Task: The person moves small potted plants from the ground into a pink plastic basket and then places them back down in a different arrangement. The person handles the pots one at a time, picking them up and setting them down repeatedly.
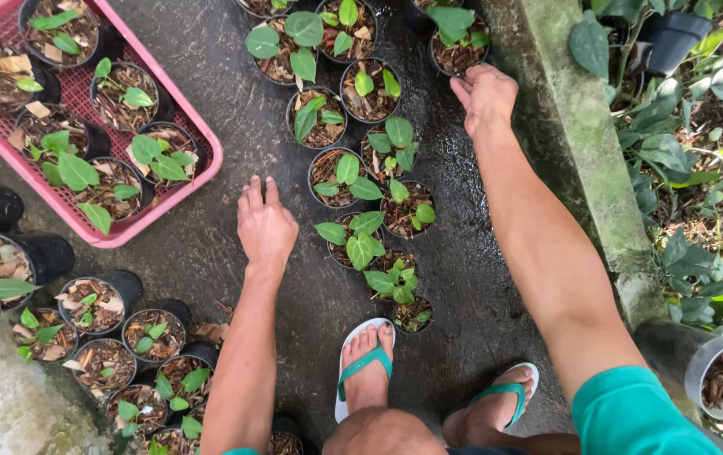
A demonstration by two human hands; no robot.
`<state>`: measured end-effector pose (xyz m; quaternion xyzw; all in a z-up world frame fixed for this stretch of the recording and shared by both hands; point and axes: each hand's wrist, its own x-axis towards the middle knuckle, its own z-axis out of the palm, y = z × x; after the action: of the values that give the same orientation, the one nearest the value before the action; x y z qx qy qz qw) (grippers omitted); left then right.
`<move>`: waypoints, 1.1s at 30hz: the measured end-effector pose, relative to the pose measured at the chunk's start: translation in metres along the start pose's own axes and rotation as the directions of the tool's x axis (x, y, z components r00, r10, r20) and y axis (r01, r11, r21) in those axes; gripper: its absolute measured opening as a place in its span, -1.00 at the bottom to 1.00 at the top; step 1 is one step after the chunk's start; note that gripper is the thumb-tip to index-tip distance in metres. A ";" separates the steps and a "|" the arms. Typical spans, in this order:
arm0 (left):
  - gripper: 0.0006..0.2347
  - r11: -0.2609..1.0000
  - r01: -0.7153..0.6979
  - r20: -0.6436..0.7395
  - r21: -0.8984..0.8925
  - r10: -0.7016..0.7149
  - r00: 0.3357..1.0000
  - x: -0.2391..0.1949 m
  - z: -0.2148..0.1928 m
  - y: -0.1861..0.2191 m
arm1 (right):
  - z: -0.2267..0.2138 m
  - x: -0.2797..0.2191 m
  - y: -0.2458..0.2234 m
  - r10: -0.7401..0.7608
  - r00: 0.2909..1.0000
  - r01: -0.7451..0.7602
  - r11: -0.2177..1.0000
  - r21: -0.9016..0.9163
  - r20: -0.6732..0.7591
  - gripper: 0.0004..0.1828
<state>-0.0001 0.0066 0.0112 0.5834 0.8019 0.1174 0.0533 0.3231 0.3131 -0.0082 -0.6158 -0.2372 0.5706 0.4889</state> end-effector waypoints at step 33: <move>-0.58 0.999 0.011 0.046 0.033 -0.012 0.999 -0.002 0.006 -0.001 | -0.119 -0.173 0.002 0.241 0.862 0.126 0.751 -0.648 0.446 -0.58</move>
<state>0.0010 0.0047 0.0052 0.5821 0.8056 0.0904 0.0630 0.3927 0.1263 0.0562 -0.5839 -0.5215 0.6056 0.1428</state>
